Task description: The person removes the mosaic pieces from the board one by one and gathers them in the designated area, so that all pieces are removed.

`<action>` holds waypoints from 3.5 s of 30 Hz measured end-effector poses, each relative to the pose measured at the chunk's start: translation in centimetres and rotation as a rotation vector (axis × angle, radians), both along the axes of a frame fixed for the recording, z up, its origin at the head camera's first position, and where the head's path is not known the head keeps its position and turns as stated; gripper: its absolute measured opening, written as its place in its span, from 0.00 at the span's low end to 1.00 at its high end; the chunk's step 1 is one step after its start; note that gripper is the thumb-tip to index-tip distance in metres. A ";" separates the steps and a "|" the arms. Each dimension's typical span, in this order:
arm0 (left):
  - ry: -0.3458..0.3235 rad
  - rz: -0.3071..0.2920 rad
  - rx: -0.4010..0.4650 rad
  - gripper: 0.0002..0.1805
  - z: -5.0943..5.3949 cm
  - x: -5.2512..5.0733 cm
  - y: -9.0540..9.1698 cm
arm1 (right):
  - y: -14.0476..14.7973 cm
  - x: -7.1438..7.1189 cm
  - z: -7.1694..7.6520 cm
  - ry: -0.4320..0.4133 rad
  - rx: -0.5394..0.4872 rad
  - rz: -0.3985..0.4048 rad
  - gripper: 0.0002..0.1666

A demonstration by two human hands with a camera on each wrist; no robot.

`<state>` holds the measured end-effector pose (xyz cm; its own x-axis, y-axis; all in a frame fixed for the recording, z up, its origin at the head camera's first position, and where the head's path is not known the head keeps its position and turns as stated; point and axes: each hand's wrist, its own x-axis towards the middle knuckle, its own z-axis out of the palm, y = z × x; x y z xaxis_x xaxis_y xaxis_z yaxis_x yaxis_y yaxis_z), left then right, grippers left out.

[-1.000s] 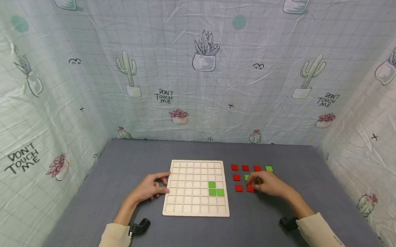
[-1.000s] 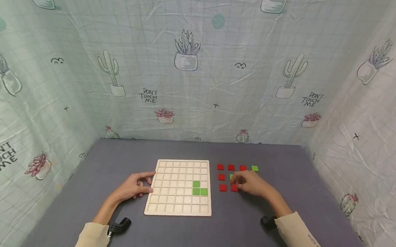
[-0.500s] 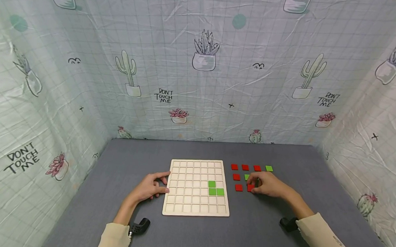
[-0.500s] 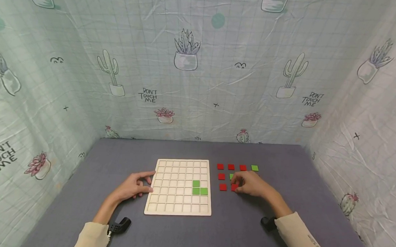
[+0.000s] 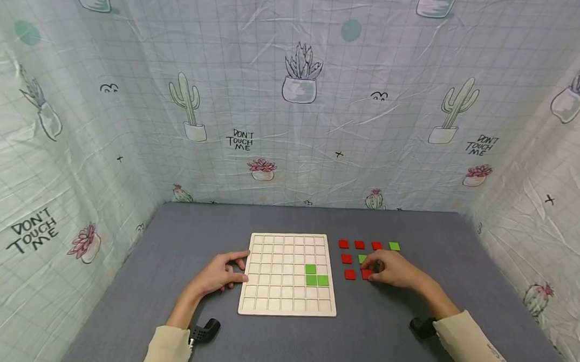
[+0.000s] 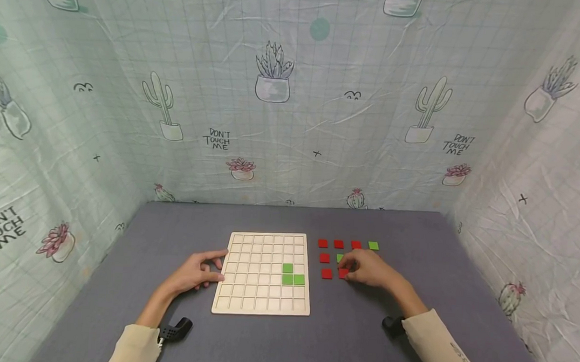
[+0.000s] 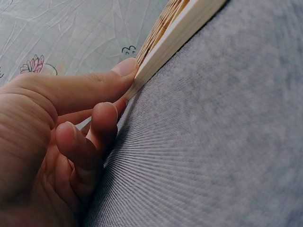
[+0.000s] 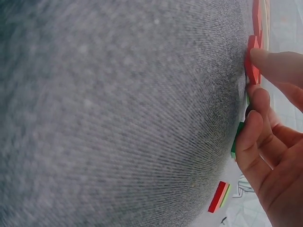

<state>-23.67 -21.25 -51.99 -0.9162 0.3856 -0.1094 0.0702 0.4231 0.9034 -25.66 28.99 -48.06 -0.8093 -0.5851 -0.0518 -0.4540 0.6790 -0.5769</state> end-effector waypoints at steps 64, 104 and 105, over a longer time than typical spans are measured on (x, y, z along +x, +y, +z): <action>-0.012 -0.006 0.006 0.39 0.1 0.2 0.1 | -7.8 -1.4 0.8 0.014 -0.087 0.050 0.14; -0.006 -0.005 0.006 0.40 0.2 0.1 0.0 | -13.2 -2.4 0.2 -0.070 -0.063 0.129 0.08; -0.005 -0.006 0.006 0.40 0.2 0.1 0.0 | -13.2 -2.4 0.2 -0.072 -0.063 0.127 0.09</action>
<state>-23.54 -21.26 -51.77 -0.9131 0.3921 -0.1117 0.0684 0.4173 0.9062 -28.06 15.80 -47.85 -0.7242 -0.6863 -0.0673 -0.4896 0.5805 -0.6507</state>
